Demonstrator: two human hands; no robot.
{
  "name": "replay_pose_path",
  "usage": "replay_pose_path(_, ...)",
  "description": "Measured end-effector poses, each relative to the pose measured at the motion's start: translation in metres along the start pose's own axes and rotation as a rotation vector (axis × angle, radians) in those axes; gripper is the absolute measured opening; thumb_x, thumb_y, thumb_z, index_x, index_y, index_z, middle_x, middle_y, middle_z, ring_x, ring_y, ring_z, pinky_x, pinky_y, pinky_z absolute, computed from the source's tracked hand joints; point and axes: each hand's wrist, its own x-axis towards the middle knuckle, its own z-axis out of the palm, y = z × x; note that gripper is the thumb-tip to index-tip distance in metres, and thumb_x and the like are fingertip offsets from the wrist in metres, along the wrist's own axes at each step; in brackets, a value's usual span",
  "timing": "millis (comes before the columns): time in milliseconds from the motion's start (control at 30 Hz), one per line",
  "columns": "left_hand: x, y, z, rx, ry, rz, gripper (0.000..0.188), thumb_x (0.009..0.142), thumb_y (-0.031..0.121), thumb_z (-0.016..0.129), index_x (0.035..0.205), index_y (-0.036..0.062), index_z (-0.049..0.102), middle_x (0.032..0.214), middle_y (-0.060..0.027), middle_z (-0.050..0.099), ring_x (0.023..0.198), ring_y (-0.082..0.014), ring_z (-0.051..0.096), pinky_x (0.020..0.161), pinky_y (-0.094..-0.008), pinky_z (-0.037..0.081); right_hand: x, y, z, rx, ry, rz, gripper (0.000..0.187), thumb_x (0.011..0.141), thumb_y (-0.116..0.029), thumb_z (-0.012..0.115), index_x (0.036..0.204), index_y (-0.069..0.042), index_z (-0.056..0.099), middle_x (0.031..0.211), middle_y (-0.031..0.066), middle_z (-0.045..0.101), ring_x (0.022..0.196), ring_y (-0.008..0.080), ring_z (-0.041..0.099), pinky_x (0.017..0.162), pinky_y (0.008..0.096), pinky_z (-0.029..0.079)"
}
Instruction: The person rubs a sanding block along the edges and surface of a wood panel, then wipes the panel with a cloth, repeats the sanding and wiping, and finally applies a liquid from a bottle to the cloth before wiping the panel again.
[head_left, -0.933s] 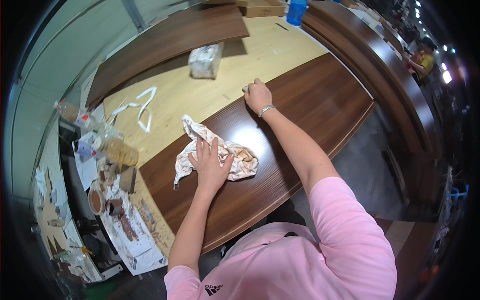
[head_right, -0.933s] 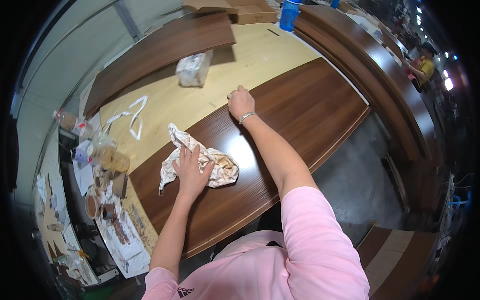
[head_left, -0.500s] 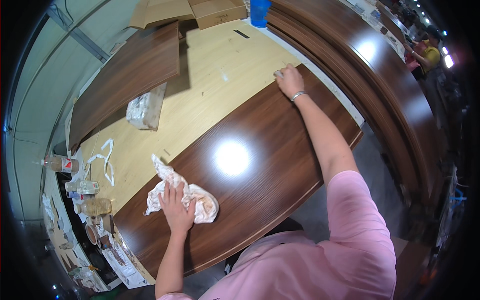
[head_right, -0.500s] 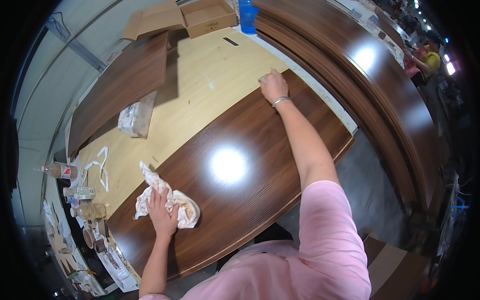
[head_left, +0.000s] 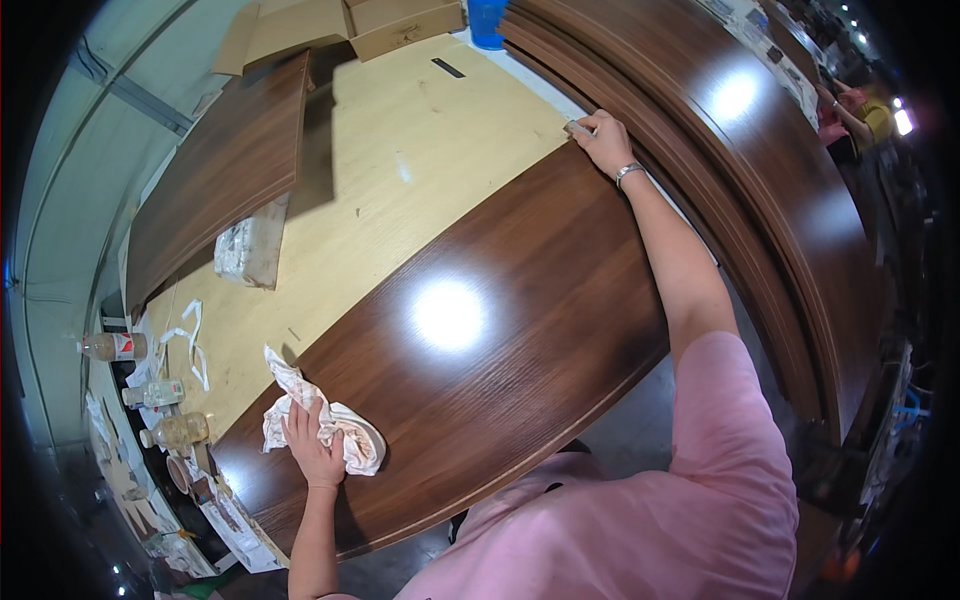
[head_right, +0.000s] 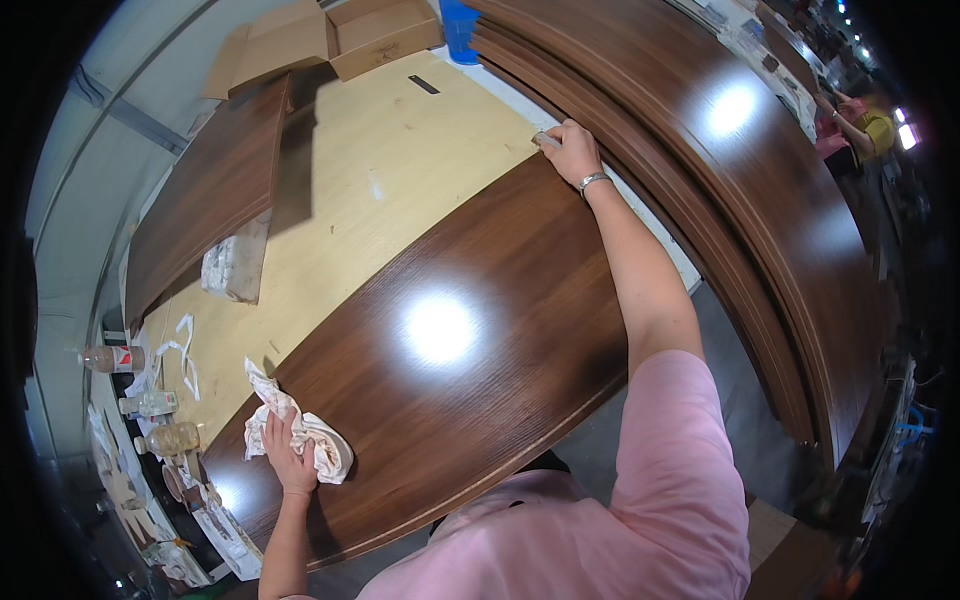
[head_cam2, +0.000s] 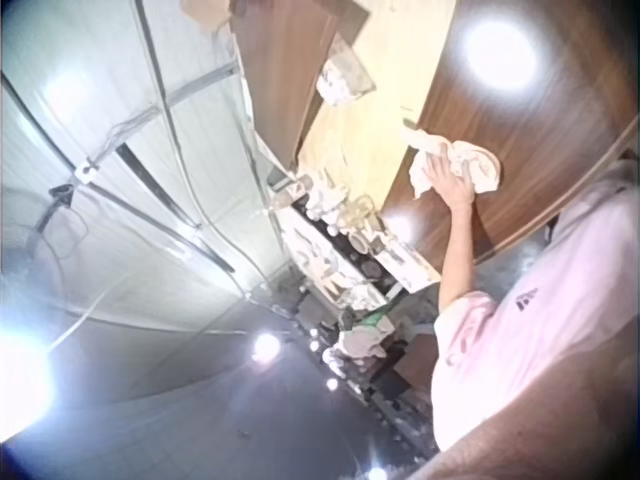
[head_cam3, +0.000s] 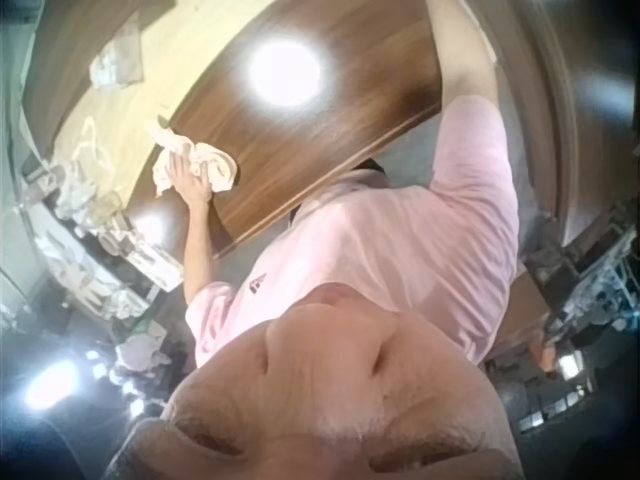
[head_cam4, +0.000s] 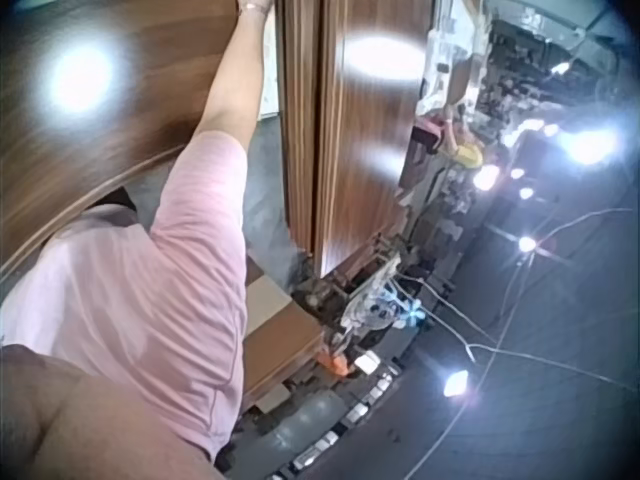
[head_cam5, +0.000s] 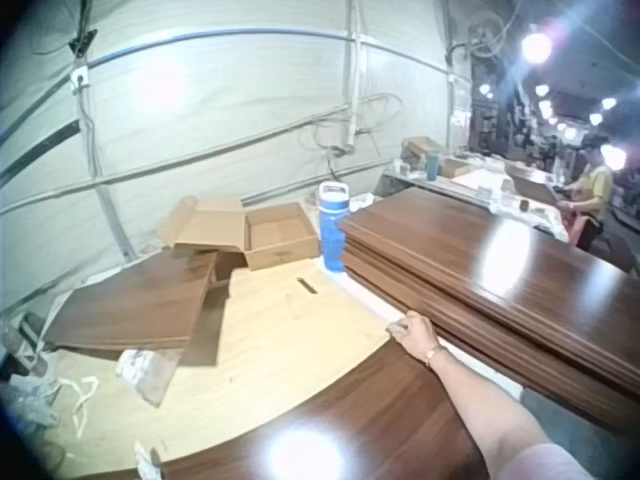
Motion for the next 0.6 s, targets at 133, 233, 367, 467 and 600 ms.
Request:
replay_pose_path(133, -0.001, -0.004, 0.001, 0.021, 0.000, -0.008, 0.063, 0.083, 0.036, 0.059, 0.139, 0.0086, 0.052, 0.140, -0.0158, 0.050, 0.138, -0.0386, 0.036, 0.117, -0.0552, 0.016, -0.008, 0.018, -0.014, 0.096, -0.062, -0.004, 0.021, 0.085, -0.020, 0.074, 0.098, -0.003, 0.075, 0.096, 0.0138, 0.066, 0.087, 0.0315, 0.064, 0.080, 0.0396, 0.051)
replay_pose_path(233, 0.001, -0.002, 0.000, 0.016, 0.007, -0.018, 0.062, 0.083, 0.035, 0.059, 0.139, 0.0085, 0.052, 0.140, -0.0159, 0.050, 0.138, -0.0388, 0.036, 0.117, -0.0552, 0.016, -0.021, 0.029, -0.025, 0.275, -0.200, 0.159, 0.019, 0.087, -0.016, 0.073, 0.101, -0.003, 0.075, 0.096, 0.0114, 0.067, 0.084, 0.0269, 0.064, 0.078, 0.0368, 0.050)
replay_pose_path(367, 0.002, 0.000, -0.001, 0.021, 0.017, -0.007, 0.062, 0.082, 0.034, 0.060, 0.138, 0.0078, 0.052, 0.140, -0.0158, 0.050, 0.138, -0.0389, 0.036, 0.118, -0.0553, 0.016, -0.029, 0.033, -0.027, 0.220, -0.142, -0.013, 0.021, 0.086, -0.012, 0.072, 0.106, -0.005, 0.073, 0.096, 0.0108, 0.067, 0.087, 0.0256, 0.065, 0.080, 0.0366, 0.050)
replay_pose_path(467, 0.001, -0.002, 0.002, 0.033, 0.018, 0.000, 0.062, 0.081, 0.031, 0.060, 0.137, 0.0068, 0.053, 0.140, -0.0164, 0.050, 0.138, -0.0392, 0.036, 0.117, -0.0548, 0.018, -0.017, 0.024, -0.015, 0.206, -0.066, -0.081, 0.019, 0.086, -0.009, 0.069, 0.105, -0.005, 0.073, 0.100, 0.0123, 0.068, 0.091, 0.0284, 0.065, 0.082, 0.0371, 0.051)
replay_pose_path(600, 0.001, -0.004, 0.005, 0.018, 0.043, -0.002, 0.061, 0.080, 0.028, 0.061, 0.136, 0.0054, 0.053, 0.139, -0.0176, 0.050, 0.136, -0.0398, 0.037, 0.115, -0.0530, 0.022, -0.017, 0.021, -0.019, 0.095, -0.098, -0.181, 0.019, 0.086, -0.004, 0.065, 0.102, -0.005, 0.073, 0.105, 0.0136, 0.068, 0.096, 0.0323, 0.063, 0.085, 0.0390, 0.050)
